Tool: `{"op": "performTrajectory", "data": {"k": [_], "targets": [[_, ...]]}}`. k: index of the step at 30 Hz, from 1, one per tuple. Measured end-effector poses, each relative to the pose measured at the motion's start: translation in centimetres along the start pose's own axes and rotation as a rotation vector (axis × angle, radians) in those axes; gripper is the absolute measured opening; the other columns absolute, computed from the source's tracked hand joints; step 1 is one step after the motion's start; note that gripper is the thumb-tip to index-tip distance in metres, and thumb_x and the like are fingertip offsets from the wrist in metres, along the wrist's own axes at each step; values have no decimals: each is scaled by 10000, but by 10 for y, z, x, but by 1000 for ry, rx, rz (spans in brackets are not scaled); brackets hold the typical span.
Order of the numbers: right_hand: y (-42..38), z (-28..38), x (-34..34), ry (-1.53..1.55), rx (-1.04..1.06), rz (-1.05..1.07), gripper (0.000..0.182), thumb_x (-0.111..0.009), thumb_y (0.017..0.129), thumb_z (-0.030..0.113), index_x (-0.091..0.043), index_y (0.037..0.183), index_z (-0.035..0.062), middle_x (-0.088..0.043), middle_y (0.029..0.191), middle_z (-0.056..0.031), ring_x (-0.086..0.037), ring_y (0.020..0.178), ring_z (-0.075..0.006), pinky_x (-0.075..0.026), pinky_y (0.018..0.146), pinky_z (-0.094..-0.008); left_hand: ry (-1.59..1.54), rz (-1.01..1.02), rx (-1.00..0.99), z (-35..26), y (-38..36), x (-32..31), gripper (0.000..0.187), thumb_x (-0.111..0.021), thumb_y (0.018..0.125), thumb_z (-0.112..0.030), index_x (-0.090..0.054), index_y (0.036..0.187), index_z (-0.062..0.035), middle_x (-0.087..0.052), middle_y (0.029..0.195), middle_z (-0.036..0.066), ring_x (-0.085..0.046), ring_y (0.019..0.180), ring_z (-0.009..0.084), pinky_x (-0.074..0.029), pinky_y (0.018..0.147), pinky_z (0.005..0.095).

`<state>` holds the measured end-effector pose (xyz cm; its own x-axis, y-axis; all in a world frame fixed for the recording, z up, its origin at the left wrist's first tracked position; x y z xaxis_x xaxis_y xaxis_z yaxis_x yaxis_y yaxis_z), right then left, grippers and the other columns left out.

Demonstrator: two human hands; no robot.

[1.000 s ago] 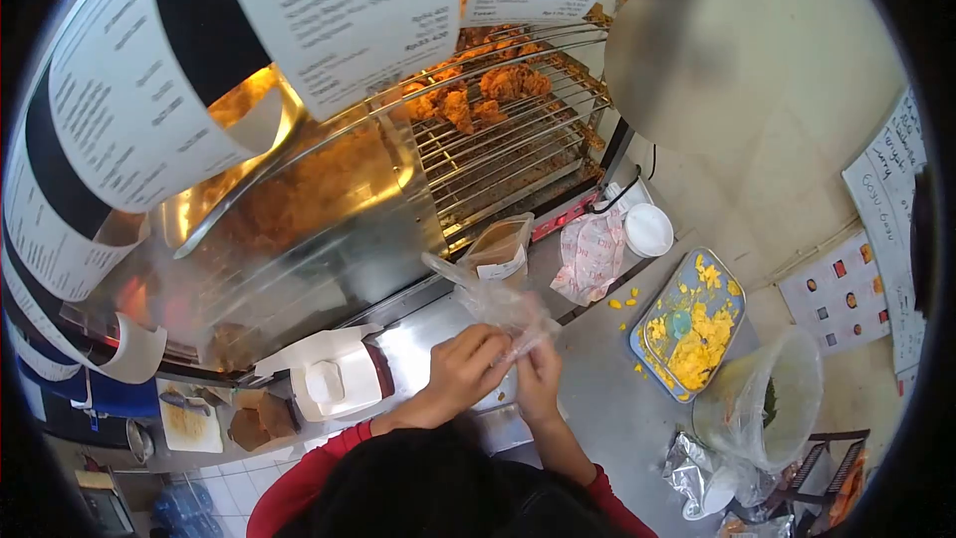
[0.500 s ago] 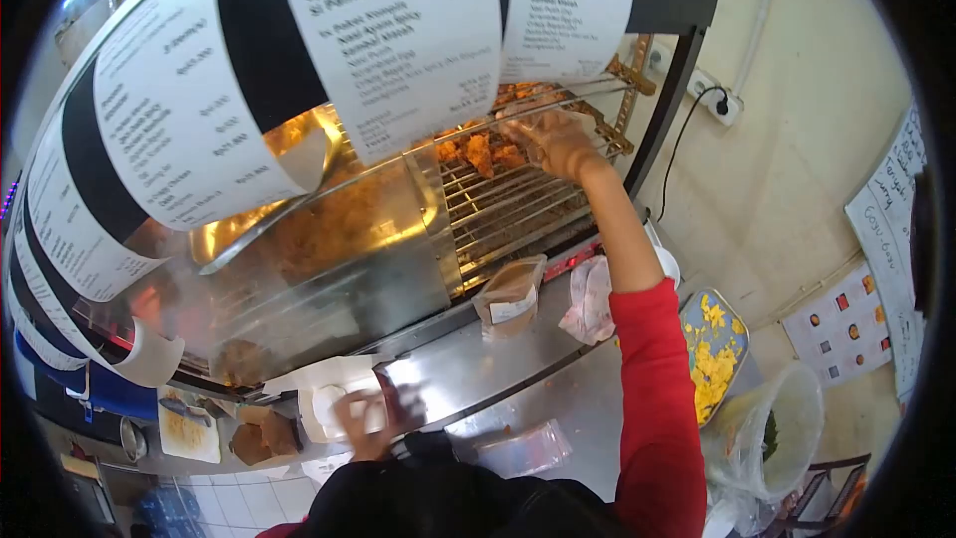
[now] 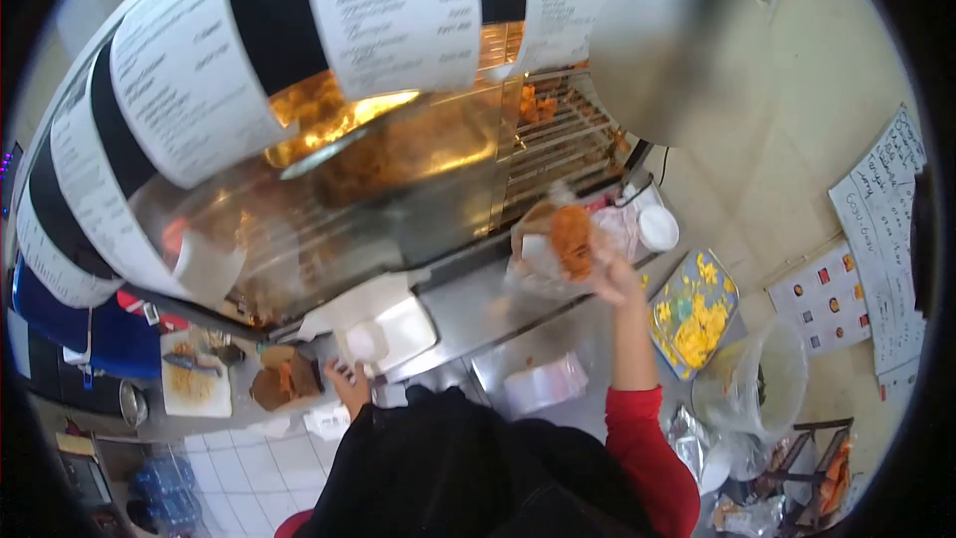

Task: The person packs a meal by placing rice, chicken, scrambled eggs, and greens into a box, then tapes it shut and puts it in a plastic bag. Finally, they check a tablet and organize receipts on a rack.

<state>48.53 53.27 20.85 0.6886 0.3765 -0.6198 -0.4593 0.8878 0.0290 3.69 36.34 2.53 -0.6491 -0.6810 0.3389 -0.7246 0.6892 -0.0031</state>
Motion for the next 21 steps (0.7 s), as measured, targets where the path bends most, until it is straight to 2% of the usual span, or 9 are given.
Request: {"op": "performTrajectory", "data": {"k": [5,7,9,12,15,17,18,20,21], "targets": [[27,-137,-80,-492,-118,-60,685,-583,876,424,-269,1412,134,-388,1363,-94,-475,1170,-206,-460,888,-355,289,127,-88,36,18,-17,405,-600,837,-301,-522,1040,41,-604,814,204,-613,790,327,-472,716,391],[56,-191,-97,-683,102,6,589,-555,908,355,-303,1381,109,-452,1263,-92,-500,1095,-189,-445,891,-333,408,216,-76,9,21,-24,416,-499,881,-355,-599,891,49,-610,883,290,-602,849,440,-467,742,473],[70,-214,-121,-1155,-78,60,604,-590,853,242,-312,1368,92,-452,1288,-145,-518,1099,-250,-449,890,-329,532,191,-146,9,27,-33,400,-460,904,-330,-600,901,45,-616,865,285,-605,819,441,-472,733,489],[56,-209,-142,-1537,63,83,665,-610,806,169,-297,1387,94,-405,1351,-193,-501,1141,-304,-448,893,-333,583,126,-202,-9,18,-35,405,-383,942,-307,-612,925,27,-621,826,285,-609,797,439,-473,727,514],[34,-214,-101,-1376,503,-164,676,-610,819,153,-284,1409,92,-375,1393,-178,-486,1158,-282,-447,876,-332,540,55,-155,-9,18,-31,439,-359,953,-336,-613,987,21,-624,846,278,-599,820,450,-463,735,517],[-18,-168,-82,-927,363,-323,662,-605,846,171,-280,1414,73,-377,1389,-164,-489,1136,-240,-444,872,-326,438,21,-145,9,26,-29,449,-359,954,-346,-614,994,21,-627,863,276,-592,830,460,-456,748,519],[-42,-153,-48,-1055,231,-394,664,-596,868,207,-261,1420,49,-381,1392,-172,-474,1132,-212,-438,882,-312,385,5,-139,15,27,-28,454,-359,955,-352,-615,997,21,-628,872,275,-588,835,465,-453,754,519],[-87,-140,9,-1593,569,-783,639,-556,789,44,-326,1385,36,-402,1364,-203,-417,1232,-315,-391,975,-410,299,-43,-87,19,23,-20,453,-369,956,-336,-621,982,40,-630,882,277,-592,847,451,-448,767,488],[-110,-134,45,-1865,103,-615,663,-562,779,69,-310,1392,37,-393,1371,-205,-410,1236,-325,-375,992,-416,265,-45,-78,19,19,-15,451,-373,957,-327,-621,982,49,-632,881,275,-601,840,433,-451,764,471]]}}
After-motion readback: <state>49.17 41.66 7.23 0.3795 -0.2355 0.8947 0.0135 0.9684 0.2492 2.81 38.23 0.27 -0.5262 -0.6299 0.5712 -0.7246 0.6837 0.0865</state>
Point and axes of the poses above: each hand's wrist, its own y-axis towards the middle knuckle, its own x-axis out of the back of the hand, z = x × y, the point moved 3 cm from there along y, towards the middle knuckle
